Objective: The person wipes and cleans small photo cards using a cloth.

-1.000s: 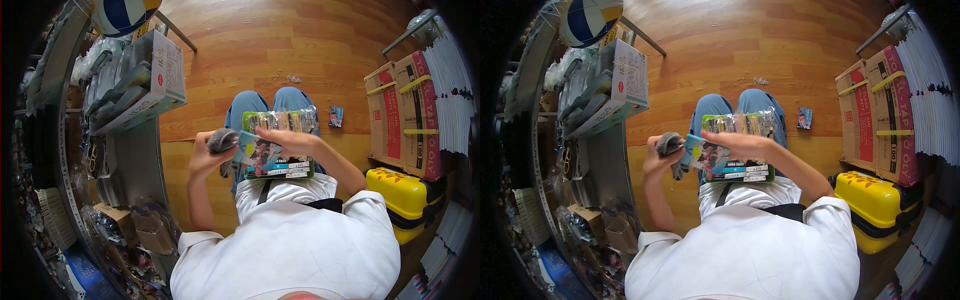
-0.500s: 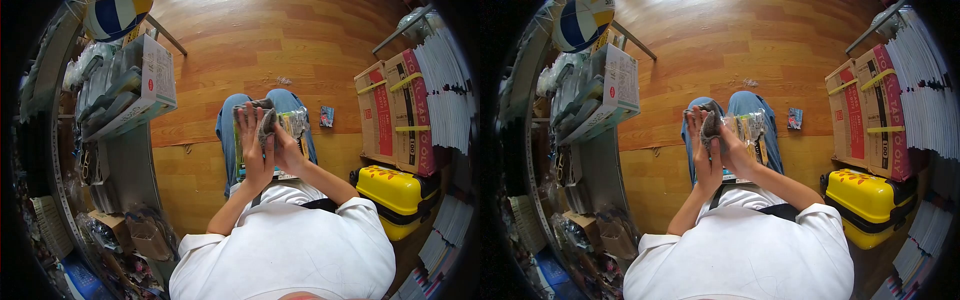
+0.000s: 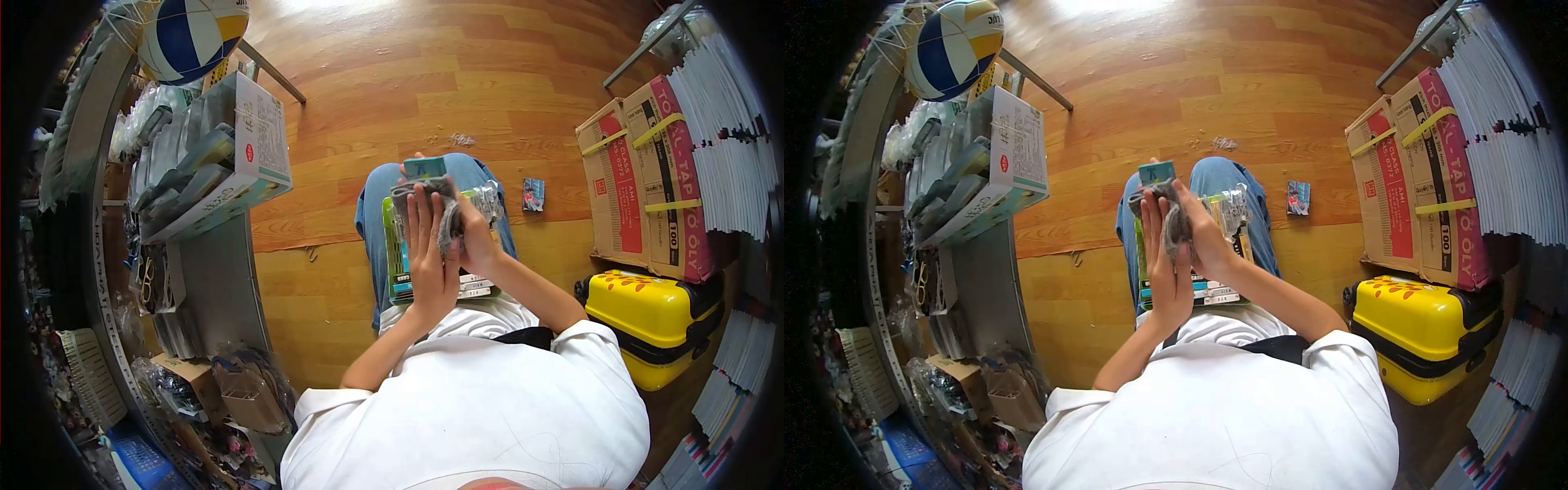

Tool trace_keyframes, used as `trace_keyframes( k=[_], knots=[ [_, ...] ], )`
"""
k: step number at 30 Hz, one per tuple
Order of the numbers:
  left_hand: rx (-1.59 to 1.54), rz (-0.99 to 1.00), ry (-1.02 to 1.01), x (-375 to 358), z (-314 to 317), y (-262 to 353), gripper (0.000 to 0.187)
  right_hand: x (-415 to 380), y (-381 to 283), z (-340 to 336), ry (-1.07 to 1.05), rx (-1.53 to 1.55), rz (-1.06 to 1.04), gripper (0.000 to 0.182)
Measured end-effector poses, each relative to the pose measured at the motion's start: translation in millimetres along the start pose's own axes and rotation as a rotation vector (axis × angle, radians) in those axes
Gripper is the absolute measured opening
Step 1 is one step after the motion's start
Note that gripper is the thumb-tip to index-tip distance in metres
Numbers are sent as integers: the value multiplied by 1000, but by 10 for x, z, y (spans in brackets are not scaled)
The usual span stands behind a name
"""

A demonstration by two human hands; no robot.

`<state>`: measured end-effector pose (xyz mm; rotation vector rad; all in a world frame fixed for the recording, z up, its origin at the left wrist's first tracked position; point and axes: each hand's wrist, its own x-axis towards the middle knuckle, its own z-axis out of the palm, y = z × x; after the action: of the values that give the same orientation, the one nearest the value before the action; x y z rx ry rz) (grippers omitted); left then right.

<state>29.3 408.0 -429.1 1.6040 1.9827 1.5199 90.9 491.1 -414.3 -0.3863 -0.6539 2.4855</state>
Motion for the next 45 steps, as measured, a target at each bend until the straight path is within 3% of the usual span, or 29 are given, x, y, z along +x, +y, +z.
trace_keyframes(
  k=[6,7,8,10,11,12,14,15,17,20,21,24,25,26,28,33,35,37,38,40,45],
  knots=[
    [-66,-111,188,302,-241,-217,49,-155,267,148,185,-34,139,51],
    [-244,-424,107,281,-309,-324,48,-158,275,104,162,-91,137,48],
    [-238,-422,113,279,-367,-326,48,-154,272,73,139,-148,130,47],
    [-707,-823,209,355,-490,-156,49,-96,239,59,176,-270,42,41],
    [-23,-446,158,78,-359,-397,42,-55,216,47,228,-547,-207,40],
    [-26,-442,151,-16,-283,-313,42,-13,192,25,283,-822,-459,40],
    [-90,-224,154,-161,-108,-163,40,109,154,-10,383,-836,-492,39],
    [-96,-223,149,-244,-66,-209,40,141,98,34,377,-871,-458,38],
    [-437,-555,222,-412,43,-381,41,144,97,17,313,-982,-417,37],
    [-379,-504,332,-172,-107,-324,46,-39,293,-9,172,-1101,-454,36],
    [-615,-611,454,33,-217,-171,50,-110,334,10,157,-1144,-418,35],
    [-833,-721,413,-90,-220,-363,49,-106,373,40,210,-1068,-407,36],
    [-594,-570,449,-168,-113,-387,50,-44,328,64,231,-1027,-447,34],
    [-590,-567,447,-263,-63,-392,50,17,294,68,231,-1022,-449,34],
    [-1164,-588,481,-182,-107,-131,52,125,226,59,279,-980,-457,33],
    [-1395,-524,461,-169,-183,-242,54,51,215,76,142,-1221,-663,34],
    [-1498,-541,274,-138,-291,-342,53,-122,274,151,73,-1517,-537,56],
    [-1655,-507,78,-145,-320,-495,54,-137,347,152,24,-1508,-559,62],
    [-1654,-505,79,-185,-280,-509,54,-129,386,134,-22,-1497,-580,68],
    [-1351,-577,134,-145,-201,-339,56,41,353,42,-6,-1477,-633,70],
    [-1283,-584,173,-183,-182,-255,57,145,288,154,-134,-1451,-675,62]
  ],
)
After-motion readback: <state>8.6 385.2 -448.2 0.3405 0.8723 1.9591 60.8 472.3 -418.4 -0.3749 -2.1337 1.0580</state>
